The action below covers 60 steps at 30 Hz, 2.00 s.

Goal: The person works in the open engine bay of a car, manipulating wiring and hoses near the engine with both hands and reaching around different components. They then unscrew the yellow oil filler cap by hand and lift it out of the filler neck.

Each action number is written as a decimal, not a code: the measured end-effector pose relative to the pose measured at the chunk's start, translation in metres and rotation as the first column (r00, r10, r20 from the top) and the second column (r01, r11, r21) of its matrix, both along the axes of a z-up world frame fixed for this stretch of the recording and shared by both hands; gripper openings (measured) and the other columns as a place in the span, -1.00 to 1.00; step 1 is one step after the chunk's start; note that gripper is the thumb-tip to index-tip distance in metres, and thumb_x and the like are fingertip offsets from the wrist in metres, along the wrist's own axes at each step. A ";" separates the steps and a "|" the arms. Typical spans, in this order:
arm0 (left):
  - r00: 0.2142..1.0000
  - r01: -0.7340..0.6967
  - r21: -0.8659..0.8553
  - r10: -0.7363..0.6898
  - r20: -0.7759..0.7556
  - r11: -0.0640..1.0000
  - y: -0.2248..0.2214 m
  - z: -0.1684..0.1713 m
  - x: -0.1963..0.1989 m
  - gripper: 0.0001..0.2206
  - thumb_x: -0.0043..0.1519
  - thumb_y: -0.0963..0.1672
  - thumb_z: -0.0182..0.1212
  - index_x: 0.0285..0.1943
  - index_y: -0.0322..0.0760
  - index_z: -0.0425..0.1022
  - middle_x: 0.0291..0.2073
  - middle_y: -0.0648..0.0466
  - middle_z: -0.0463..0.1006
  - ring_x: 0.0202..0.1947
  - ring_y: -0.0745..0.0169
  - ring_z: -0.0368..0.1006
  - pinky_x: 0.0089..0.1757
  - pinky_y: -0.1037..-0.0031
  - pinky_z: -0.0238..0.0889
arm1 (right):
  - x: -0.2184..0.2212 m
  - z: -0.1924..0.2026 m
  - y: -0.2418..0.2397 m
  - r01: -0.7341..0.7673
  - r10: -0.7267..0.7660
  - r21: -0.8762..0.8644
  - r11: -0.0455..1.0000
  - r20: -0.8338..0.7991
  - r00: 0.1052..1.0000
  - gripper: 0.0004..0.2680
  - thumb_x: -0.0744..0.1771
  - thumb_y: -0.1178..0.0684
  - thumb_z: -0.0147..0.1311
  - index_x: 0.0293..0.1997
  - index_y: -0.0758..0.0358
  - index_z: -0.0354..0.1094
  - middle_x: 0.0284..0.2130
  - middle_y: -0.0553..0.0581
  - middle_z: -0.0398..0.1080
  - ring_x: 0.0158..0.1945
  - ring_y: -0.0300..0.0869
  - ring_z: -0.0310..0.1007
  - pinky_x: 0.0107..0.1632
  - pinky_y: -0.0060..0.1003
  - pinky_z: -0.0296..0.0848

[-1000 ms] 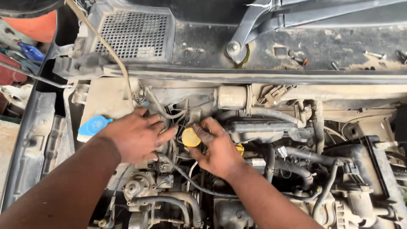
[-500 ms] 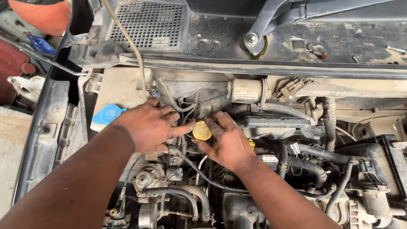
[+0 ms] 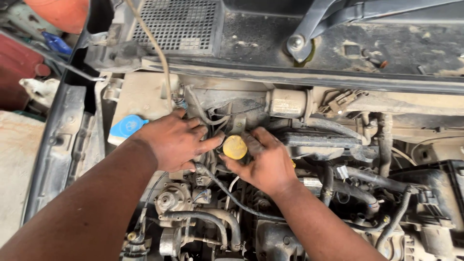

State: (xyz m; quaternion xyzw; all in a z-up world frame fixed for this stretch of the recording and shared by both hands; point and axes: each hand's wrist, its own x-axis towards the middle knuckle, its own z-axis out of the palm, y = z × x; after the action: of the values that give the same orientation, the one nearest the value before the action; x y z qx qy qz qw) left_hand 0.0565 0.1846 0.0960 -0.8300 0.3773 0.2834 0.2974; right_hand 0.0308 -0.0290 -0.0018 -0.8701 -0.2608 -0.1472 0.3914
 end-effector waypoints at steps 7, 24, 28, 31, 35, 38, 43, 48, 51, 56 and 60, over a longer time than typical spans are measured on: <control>0.998 0.015 -0.064 -0.011 0.068 0.998 0.002 -0.004 -0.002 -0.12 0.12 0.16 0.28 0.58 -0.01 -0.11 0.22 -0.04 0.42 0.27 -0.01 0.30 0.14 0.09 0.08 | -0.004 0.004 -0.004 0.004 -0.004 0.001 1.000 0.049 0.999 -0.57 0.13 -0.16 0.38 -0.06 0.32 0.48 -0.19 0.32 0.47 -0.24 0.11 0.61 -0.19 -0.12 0.62; 0.999 0.007 -0.145 0.000 0.049 0.989 0.008 -0.008 0.003 -0.15 0.08 0.15 0.35 0.48 -0.23 0.09 0.10 -0.05 0.50 0.14 0.06 0.33 0.07 0.11 0.14 | -0.006 0.021 -0.013 -0.094 0.115 0.085 0.992 -0.300 0.947 -0.61 0.08 -0.10 0.53 -0.35 0.31 0.33 -0.47 0.13 0.48 -0.43 -0.19 0.60 -0.37 -0.30 0.60; 0.999 0.030 -0.115 -0.025 0.045 0.993 0.006 -0.001 0.001 -0.12 0.06 0.18 0.32 0.44 -0.39 0.10 0.01 -0.11 0.51 0.09 0.02 0.38 0.05 0.11 0.17 | -0.006 0.022 -0.012 -0.082 0.109 0.086 0.993 -0.386 0.916 -0.61 0.06 -0.11 0.53 -0.44 0.28 0.29 -0.52 0.11 0.48 -0.45 -0.22 0.60 -0.39 -0.31 0.61; 0.989 0.080 -0.221 -0.051 0.137 0.972 0.008 -0.007 0.003 -0.03 -0.01 0.28 0.28 0.41 -0.44 0.17 -0.01 -0.22 0.53 0.13 -0.14 0.39 0.14 0.01 0.15 | -0.004 0.019 -0.015 -0.053 0.073 0.069 0.996 -0.335 0.939 -0.63 0.07 -0.12 0.48 -0.44 0.28 0.29 -0.53 0.13 0.45 -0.48 -0.19 0.57 -0.40 -0.30 0.61; 0.997 -0.010 -0.208 0.027 0.079 0.978 0.005 0.013 -0.006 -0.06 -0.02 0.23 0.30 0.40 -0.44 0.18 0.01 -0.19 0.52 0.12 -0.11 0.39 0.11 0.09 0.14 | -0.006 0.015 -0.010 -0.094 0.104 0.051 0.994 -0.291 0.951 -0.69 0.11 -0.10 0.40 -0.43 0.25 0.29 -0.54 0.13 0.45 -0.48 -0.19 0.56 -0.37 -0.30 0.61; 0.997 -0.079 -0.159 0.081 0.008 0.984 0.002 0.017 -0.001 -0.20 0.06 0.20 0.25 0.30 -0.44 0.26 -0.08 -0.11 0.53 0.06 -0.03 0.43 0.11 0.19 0.21 | -0.003 0.022 -0.008 -0.018 -0.011 -0.066 0.998 -0.414 0.910 -0.69 0.04 -0.03 0.37 -0.42 0.30 0.32 -0.61 0.17 0.45 -0.55 -0.09 0.52 -0.40 -0.21 0.54; 0.992 -0.101 -0.296 0.119 0.043 0.950 0.004 0.011 -0.003 -0.23 0.00 0.21 0.22 0.25 -0.36 0.36 -0.14 -0.07 0.55 -0.09 0.01 0.48 0.02 0.24 0.24 | -0.005 0.023 -0.011 -0.065 0.007 -0.086 0.994 -0.555 0.832 -0.69 0.03 -0.05 0.38 -0.42 0.29 0.35 -0.62 0.16 0.46 -0.55 -0.07 0.53 -0.40 -0.20 0.50; 0.945 -0.247 -0.358 0.305 0.116 0.900 0.007 -0.004 -0.008 -0.40 0.16 0.13 0.06 0.29 -0.28 0.36 -0.34 -0.06 0.60 -0.22 0.04 0.54 0.08 0.23 0.22 | -0.004 0.016 -0.008 -0.095 0.038 -0.091 0.991 -0.498 0.867 -0.71 0.00 -0.02 0.40 -0.51 0.29 0.34 -0.67 0.19 0.39 -0.61 -0.05 0.43 -0.44 -0.20 0.45; 0.904 -0.263 -0.479 0.388 0.182 0.837 -0.004 -0.027 -0.019 -0.43 0.17 0.10 0.04 0.27 -0.27 0.39 -0.35 -0.07 0.61 -0.25 0.08 0.54 0.08 0.22 0.21 | -0.001 0.013 -0.010 -0.120 0.070 -0.074 0.990 -0.482 0.873 -0.70 -0.01 -0.01 0.40 -0.52 0.29 0.31 -0.68 0.17 0.36 -0.62 -0.07 0.40 -0.46 -0.22 0.43; 0.780 -0.069 -0.850 0.559 0.280 0.522 -0.018 -0.083 -0.063 -0.60 0.32 0.07 0.15 0.09 -0.30 0.45 -0.22 -0.08 0.63 -0.05 -0.04 0.54 0.05 0.07 0.21 | 0.000 0.014 -0.006 -0.106 0.075 -0.046 0.993 -0.443 0.893 -0.73 0.00 0.02 0.37 -0.57 0.29 0.29 -0.70 0.19 0.29 -0.64 -0.01 0.31 -0.49 -0.18 0.37; 0.621 -0.384 -0.920 0.718 -0.315 -0.072 -0.021 -0.089 -0.056 -0.50 0.05 -0.09 0.42 0.15 -0.35 0.37 -0.11 -0.20 0.61 -0.03 -0.14 0.55 0.02 0.24 0.40 | 0.001 0.019 -0.007 -0.115 0.109 0.012 0.993 -0.422 0.900 -0.73 0.00 0.02 0.37 -0.51 0.25 0.33 -0.66 0.12 0.36 -0.61 -0.11 0.41 -0.48 -0.25 0.42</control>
State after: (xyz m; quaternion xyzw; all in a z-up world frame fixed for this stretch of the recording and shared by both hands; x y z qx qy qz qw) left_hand 0.0007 0.1634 0.0066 -0.9284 0.0393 -0.0305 -0.3682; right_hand 0.0319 -0.0364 0.0170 -0.8674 -0.2206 0.0689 0.4407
